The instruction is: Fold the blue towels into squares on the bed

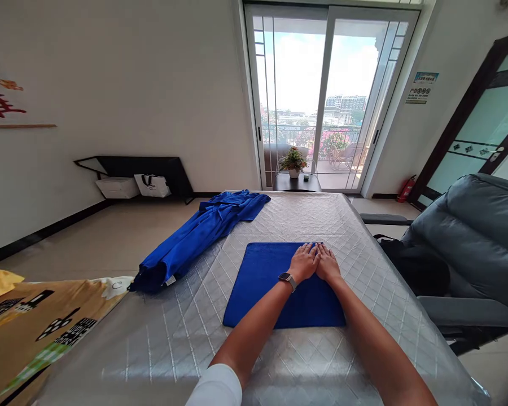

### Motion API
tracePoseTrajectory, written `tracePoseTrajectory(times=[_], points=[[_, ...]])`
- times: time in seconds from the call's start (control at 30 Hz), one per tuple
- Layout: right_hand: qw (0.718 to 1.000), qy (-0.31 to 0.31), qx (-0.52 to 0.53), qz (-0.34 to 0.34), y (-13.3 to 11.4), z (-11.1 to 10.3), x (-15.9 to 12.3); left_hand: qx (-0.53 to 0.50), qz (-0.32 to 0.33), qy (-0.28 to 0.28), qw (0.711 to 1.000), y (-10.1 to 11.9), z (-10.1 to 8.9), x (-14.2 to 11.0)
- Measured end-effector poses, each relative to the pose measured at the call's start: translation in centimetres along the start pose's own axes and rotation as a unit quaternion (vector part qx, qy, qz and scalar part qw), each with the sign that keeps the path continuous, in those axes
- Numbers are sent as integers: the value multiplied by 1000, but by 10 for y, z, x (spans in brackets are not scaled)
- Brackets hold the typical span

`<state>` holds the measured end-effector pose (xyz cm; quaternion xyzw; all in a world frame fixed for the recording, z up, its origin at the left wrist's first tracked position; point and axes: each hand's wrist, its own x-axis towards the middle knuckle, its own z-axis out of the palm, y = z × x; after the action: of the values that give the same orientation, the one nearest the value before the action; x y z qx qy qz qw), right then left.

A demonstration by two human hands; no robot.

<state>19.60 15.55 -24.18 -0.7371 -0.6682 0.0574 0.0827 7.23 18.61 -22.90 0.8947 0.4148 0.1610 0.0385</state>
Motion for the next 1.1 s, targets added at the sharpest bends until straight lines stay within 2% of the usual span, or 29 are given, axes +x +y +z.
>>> tracePoseTrajectory(times=[0.07,0.13,0.4,0.53,0.63,0.83,1.1], points=[[1000,2,2,2,-1,0,0,-9,-21,-18,1000,-5,6,-2],[1000,5,5,8,-2,0,0,-2,-35,-29,999,-21,5,-8],[1000,14,18,22,-4,3,2,72,-152,-27,985,-126,-35,-63],[1000,14,11,20,-3,4,3,92,-213,-17,973,-162,-47,-87],[1000,12,3,23,-3,5,3,105,-223,-15,969,-169,-46,-96],[1000,10,-7,22,-3,5,2,101,-219,-2,971,-167,-42,-96],[999,16,-28,20,-5,2,1,87,-229,-12,969,-163,-48,-97]])
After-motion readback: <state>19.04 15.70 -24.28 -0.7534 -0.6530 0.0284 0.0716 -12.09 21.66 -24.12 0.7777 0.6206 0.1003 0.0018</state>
